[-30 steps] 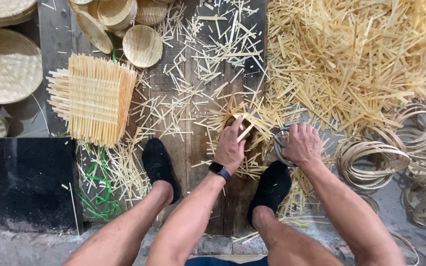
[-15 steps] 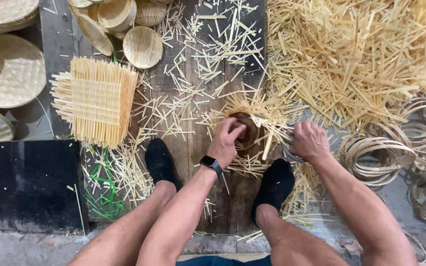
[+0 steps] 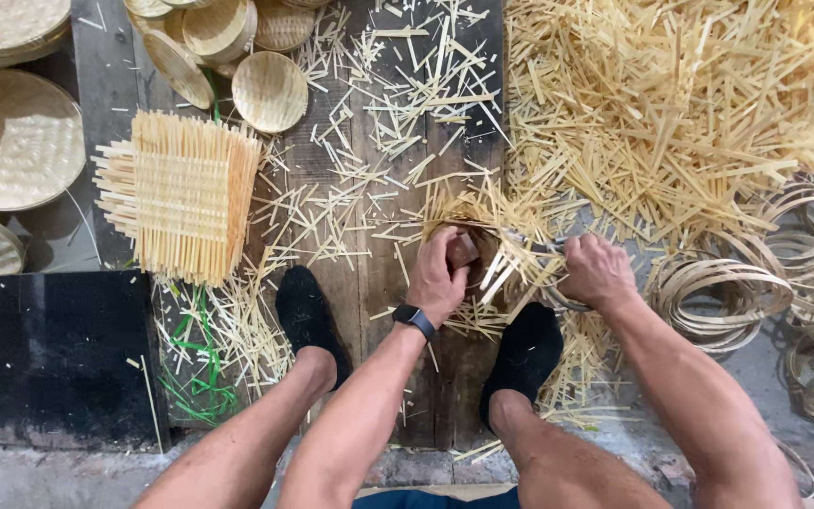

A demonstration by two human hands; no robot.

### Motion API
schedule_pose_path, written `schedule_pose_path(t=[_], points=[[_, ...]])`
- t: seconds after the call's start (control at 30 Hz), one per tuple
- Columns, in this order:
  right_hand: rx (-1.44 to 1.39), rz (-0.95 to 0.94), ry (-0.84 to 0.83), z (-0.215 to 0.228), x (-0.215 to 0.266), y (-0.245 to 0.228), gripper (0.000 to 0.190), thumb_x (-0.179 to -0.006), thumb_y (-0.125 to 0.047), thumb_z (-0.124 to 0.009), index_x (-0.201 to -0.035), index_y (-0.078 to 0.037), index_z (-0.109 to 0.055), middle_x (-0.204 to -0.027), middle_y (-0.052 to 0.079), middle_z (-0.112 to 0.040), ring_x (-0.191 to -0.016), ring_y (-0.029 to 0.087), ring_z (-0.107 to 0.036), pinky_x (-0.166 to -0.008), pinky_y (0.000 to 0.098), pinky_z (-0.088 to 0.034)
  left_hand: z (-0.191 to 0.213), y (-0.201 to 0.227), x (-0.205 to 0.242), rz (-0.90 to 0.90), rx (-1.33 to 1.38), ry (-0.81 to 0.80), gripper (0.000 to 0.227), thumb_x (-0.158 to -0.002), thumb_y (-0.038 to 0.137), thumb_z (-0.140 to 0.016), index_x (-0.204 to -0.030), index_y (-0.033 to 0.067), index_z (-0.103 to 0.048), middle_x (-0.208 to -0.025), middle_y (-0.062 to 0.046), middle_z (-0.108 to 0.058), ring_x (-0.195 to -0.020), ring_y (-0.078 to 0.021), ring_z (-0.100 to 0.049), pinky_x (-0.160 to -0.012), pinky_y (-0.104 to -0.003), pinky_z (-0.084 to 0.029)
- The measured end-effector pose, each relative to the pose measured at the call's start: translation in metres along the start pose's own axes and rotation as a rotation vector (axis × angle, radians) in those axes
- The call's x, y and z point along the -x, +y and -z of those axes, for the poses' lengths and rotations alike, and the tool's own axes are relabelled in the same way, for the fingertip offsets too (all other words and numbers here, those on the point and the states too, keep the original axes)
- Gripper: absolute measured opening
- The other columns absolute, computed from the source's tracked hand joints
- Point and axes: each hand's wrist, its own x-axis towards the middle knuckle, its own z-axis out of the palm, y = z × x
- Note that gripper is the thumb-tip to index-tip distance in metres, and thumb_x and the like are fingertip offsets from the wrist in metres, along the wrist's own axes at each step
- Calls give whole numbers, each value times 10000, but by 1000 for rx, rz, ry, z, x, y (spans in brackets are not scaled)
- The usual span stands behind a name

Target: The person weaves thin bamboo strips into small bowl shapes using a circular frame. They repeatedly place the frame over a woven mat, tuck the edges, and trim excess strips with scissors. Finished bowls are stacked nearby.

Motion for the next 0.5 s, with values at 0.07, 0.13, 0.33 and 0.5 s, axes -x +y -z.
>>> schedule_pose_path(t=[0.07, 0.13, 0.33, 0.5], points=[[-40, -32, -50, -5, 8, 5, 480, -770, -299, -733, -1140, -11, -634, -1040, 190, -684, -1004, 293, -688, -841, 406, -594, -2, 1, 6, 35, 54, -17, 611, -751, 12, -779, -1315, 63, -549, -1298, -194, -620, -1250, -399, -570, -1079, -473, -462], [9, -10, 12, -1, 7, 6, 452, -796, -285, -714, -1144, -6, -639, -1045, 187, -688, -983, 281, -690, -823, 389, -602, -3, 1, 1, 22, 20, 3, 596, -745, -2, -768, -1303, 79, -575, -1283, -185, -649, -1245, -381, -598, -1094, -464, -471], [27, 21, 113, -1, 2, -9, 451, -844, -342, -681, -1130, 4, -633, -961, 179, -677, -864, 263, -652, -797, 378, -574, 5, -4, -5, -70, 33, -91, 584, -784, -38, -699, -1337, 97, -566, -1343, -185, -632, -1295, -383, -592, -1132, -454, -488], [-61, 8, -66, -7, 6, 7, 284, -880, -171, -603, -1120, -23, -632, -991, 167, -684, -879, 247, -670, -800, 374, -592, 1, 2, 5, 84, -12, 18, 619, -735, 118, -832, -1320, 165, -635, -1283, -223, -545, -1200, -418, -553, -1002, -473, -494]])
